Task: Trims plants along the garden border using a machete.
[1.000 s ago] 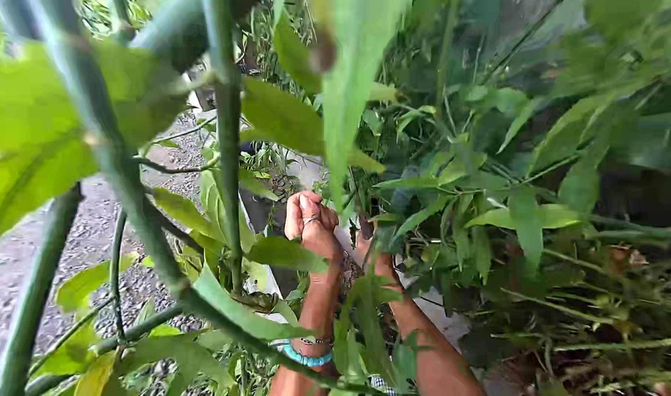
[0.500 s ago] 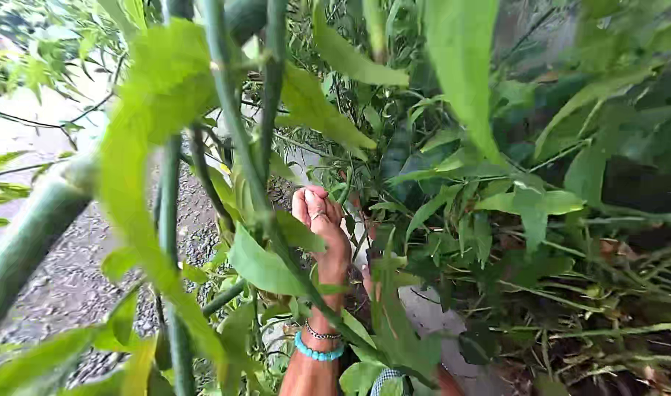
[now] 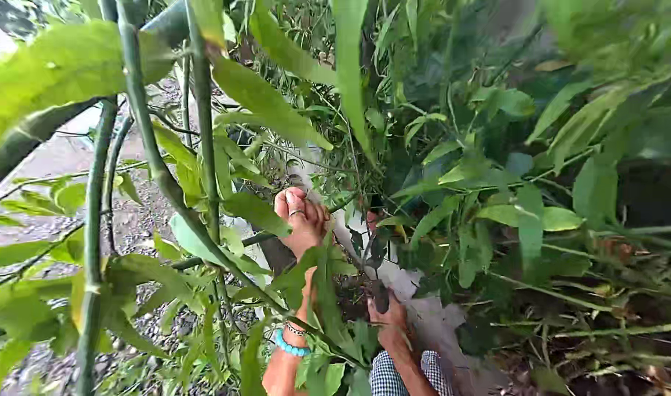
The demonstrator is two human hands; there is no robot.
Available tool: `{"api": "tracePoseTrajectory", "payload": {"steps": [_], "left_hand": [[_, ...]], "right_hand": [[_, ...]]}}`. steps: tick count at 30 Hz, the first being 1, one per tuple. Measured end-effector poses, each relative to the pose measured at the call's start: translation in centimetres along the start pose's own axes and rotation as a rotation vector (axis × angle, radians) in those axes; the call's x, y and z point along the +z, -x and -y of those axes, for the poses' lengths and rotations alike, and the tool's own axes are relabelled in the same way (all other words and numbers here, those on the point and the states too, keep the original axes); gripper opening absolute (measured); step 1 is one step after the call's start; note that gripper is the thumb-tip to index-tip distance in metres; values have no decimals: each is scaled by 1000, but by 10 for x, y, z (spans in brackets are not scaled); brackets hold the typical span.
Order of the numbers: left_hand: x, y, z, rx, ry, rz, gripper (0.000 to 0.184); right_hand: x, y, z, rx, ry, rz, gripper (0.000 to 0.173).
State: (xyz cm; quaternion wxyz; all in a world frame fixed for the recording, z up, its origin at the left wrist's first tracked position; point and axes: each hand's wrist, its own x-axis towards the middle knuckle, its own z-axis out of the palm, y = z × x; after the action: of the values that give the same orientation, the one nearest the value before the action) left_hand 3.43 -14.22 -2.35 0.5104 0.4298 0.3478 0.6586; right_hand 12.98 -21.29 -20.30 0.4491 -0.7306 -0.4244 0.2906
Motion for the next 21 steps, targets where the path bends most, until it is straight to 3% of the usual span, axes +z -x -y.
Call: {"api": "tracePoseTrajectory", "payload": {"steps": [1, 3, 5, 9, 12, 16, 21], "left_hand": [[11, 6, -12, -69, -19, -76, 26], [11, -10, 22, 200, 110, -53, 29], [17, -20, 35, 349, 166, 0, 28], [22, -17, 41, 414, 78, -1, 25], [18, -17, 44, 426, 49, -6, 28], [8, -20, 34, 324, 59, 8, 27], [3, -33, 30, 205, 199, -43, 31]], "right_hand": [[2, 8, -7, -11, -18, -31, 40], [4, 1, -4, -36, -33, -63, 43], [2, -27, 8, -74, 17, -73, 39], [2, -82, 65, -147, -7, -46, 44], [-4, -112, 104, -138, 49, 110, 50], [28, -121, 54, -214, -47, -42, 51], [11, -35, 13, -91, -6, -77, 43]]}}
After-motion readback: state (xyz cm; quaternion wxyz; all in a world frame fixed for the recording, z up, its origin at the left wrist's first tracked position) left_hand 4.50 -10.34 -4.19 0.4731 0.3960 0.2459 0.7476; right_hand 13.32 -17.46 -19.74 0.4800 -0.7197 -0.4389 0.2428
